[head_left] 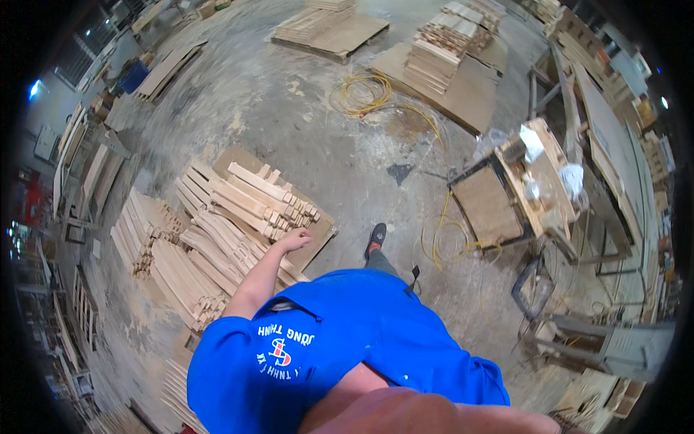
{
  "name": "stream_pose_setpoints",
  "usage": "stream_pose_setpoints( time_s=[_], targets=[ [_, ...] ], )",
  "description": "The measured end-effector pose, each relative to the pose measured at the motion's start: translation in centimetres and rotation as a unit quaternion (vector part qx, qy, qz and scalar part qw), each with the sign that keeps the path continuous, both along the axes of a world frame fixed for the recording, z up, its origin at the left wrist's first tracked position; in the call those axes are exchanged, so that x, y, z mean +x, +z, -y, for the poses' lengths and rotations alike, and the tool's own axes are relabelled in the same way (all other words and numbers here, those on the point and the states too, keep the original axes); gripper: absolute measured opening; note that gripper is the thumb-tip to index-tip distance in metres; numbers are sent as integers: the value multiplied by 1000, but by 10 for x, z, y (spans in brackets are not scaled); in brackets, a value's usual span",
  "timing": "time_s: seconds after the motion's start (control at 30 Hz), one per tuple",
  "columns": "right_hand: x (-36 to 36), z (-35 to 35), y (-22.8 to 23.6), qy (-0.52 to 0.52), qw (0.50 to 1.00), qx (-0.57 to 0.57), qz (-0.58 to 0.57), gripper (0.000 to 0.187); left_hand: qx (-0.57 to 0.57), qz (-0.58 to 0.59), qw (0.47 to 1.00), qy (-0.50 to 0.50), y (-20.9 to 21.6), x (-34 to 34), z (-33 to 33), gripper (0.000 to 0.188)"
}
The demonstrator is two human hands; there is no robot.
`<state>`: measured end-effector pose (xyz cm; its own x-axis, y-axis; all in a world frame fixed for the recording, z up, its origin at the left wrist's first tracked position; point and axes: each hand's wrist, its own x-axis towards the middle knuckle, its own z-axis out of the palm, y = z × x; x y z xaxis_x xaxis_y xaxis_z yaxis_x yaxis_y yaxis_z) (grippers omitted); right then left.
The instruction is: The person picks up and stacks wooden pieces on a workbench and then on the floor. They handle the pieces by hand, arranging them into neat piles.
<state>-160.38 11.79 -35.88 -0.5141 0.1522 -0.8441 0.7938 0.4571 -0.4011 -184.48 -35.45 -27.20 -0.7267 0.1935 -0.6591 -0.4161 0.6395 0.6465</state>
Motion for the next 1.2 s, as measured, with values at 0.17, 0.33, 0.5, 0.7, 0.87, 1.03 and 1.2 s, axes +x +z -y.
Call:
stream_pose_setpoints(
  time_s=[0.17,0.33,0.5,0.7,0.87,1.03,1.2],
  targets=[
    [-306,-98,-7,176,968,148,-102,33,-72,-22,975,208,5,-80,-11,27],
    [-611,-53,70,83,888,71,-446,27,-60,51,970,229,13,-128,-4,25],
    [-768,63,99,103,915,-85,-381,33,-110,102,974,169,2,-184,1,19],
    [-857,80,15,291,900,86,-314,33,-115,126,983,68,-18,-334,51,15],
    [-845,92,-39,255,962,81,-47,34,-123,148,981,40,-6,-503,133,12],
    [-863,126,-39,38,999,3,33,34,-75,170,976,115,14,-698,172,10],
    [-963,138,-46,66,994,83,41,32,21,56,993,104,3,-885,148,12]
  ],
)
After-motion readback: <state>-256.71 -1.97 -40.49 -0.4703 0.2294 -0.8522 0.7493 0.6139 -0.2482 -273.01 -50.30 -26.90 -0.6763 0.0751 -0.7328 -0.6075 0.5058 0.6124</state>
